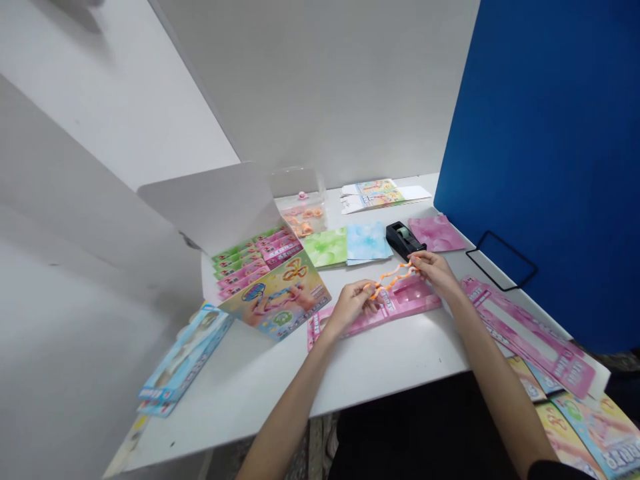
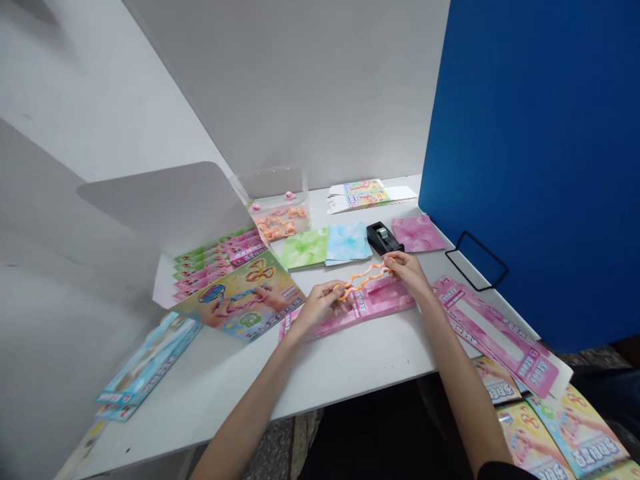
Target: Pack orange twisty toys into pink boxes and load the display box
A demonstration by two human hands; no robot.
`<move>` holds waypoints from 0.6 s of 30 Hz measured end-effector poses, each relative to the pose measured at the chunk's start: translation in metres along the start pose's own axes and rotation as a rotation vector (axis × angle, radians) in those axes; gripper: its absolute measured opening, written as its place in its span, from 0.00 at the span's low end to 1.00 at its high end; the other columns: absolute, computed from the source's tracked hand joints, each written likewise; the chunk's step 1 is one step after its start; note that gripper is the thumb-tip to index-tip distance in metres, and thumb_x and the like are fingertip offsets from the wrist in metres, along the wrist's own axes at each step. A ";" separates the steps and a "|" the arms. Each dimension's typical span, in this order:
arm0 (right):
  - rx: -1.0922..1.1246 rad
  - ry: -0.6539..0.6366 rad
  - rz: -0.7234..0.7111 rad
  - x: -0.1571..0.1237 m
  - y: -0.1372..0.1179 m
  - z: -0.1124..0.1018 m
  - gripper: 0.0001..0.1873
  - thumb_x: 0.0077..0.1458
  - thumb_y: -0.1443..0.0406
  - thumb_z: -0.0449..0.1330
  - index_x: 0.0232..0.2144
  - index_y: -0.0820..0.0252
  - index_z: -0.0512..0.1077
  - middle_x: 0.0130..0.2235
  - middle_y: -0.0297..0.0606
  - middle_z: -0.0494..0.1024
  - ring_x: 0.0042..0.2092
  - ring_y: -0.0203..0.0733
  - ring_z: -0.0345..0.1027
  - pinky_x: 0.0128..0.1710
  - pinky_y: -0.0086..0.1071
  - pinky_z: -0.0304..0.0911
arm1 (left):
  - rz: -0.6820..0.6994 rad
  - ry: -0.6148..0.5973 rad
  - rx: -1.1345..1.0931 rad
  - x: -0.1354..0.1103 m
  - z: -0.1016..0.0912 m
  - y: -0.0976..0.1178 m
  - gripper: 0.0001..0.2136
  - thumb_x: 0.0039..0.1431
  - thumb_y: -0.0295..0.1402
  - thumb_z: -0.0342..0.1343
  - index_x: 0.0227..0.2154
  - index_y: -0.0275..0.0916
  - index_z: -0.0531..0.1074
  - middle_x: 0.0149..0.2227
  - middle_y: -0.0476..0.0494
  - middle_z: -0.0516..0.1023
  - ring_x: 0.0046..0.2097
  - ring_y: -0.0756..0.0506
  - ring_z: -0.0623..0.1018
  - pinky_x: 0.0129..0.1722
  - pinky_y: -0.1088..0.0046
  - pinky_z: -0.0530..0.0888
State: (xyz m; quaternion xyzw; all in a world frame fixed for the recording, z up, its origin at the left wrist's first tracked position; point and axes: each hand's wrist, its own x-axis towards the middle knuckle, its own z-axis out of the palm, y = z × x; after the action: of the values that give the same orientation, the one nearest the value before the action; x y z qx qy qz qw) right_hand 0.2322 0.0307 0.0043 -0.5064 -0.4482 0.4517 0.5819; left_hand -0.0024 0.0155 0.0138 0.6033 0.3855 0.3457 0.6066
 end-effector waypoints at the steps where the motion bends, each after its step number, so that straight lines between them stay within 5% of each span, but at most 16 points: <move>1: -0.009 0.019 -0.012 0.000 0.000 0.002 0.25 0.36 0.48 0.70 0.30 0.61 0.75 0.21 0.32 0.71 0.20 0.31 0.58 0.19 0.28 0.52 | -0.003 0.028 0.009 0.000 0.000 0.000 0.20 0.52 0.50 0.57 0.33 0.34 0.74 0.24 0.46 0.78 0.21 0.50 0.74 0.20 0.77 0.65; 7: -0.114 0.135 -0.088 -0.002 -0.002 0.008 0.20 0.40 0.50 0.68 0.28 0.61 0.76 0.18 0.31 0.67 0.20 0.33 0.55 0.19 0.29 0.49 | 0.029 0.082 0.051 -0.003 0.000 0.001 0.29 0.57 0.44 0.55 0.59 0.36 0.63 0.20 0.54 0.74 0.18 0.51 0.73 0.19 0.80 0.64; 13: -0.227 -0.217 -0.059 -0.010 -0.011 -0.004 0.25 0.45 0.51 0.65 0.42 0.62 0.77 0.23 0.30 0.68 0.23 0.33 0.59 0.22 0.28 0.53 | 0.031 0.060 0.082 0.001 -0.010 -0.001 0.28 0.58 0.47 0.53 0.57 0.34 0.67 0.22 0.51 0.72 0.18 0.53 0.70 0.19 0.81 0.62; 18: -0.373 -0.280 -0.109 -0.011 -0.014 -0.011 0.23 0.42 0.55 0.69 0.40 0.61 0.77 0.27 0.30 0.68 0.26 0.33 0.58 0.24 0.28 0.53 | 0.090 0.112 0.272 -0.003 -0.012 0.005 0.28 0.51 0.42 0.62 0.55 0.39 0.70 0.26 0.54 0.69 0.21 0.55 0.65 0.21 0.80 0.63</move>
State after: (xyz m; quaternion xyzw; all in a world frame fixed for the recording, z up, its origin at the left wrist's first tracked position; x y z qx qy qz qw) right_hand 0.2423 0.0167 0.0165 -0.5126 -0.6268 0.3948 0.4342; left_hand -0.0138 0.0183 0.0196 0.6762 0.4344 0.3501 0.4810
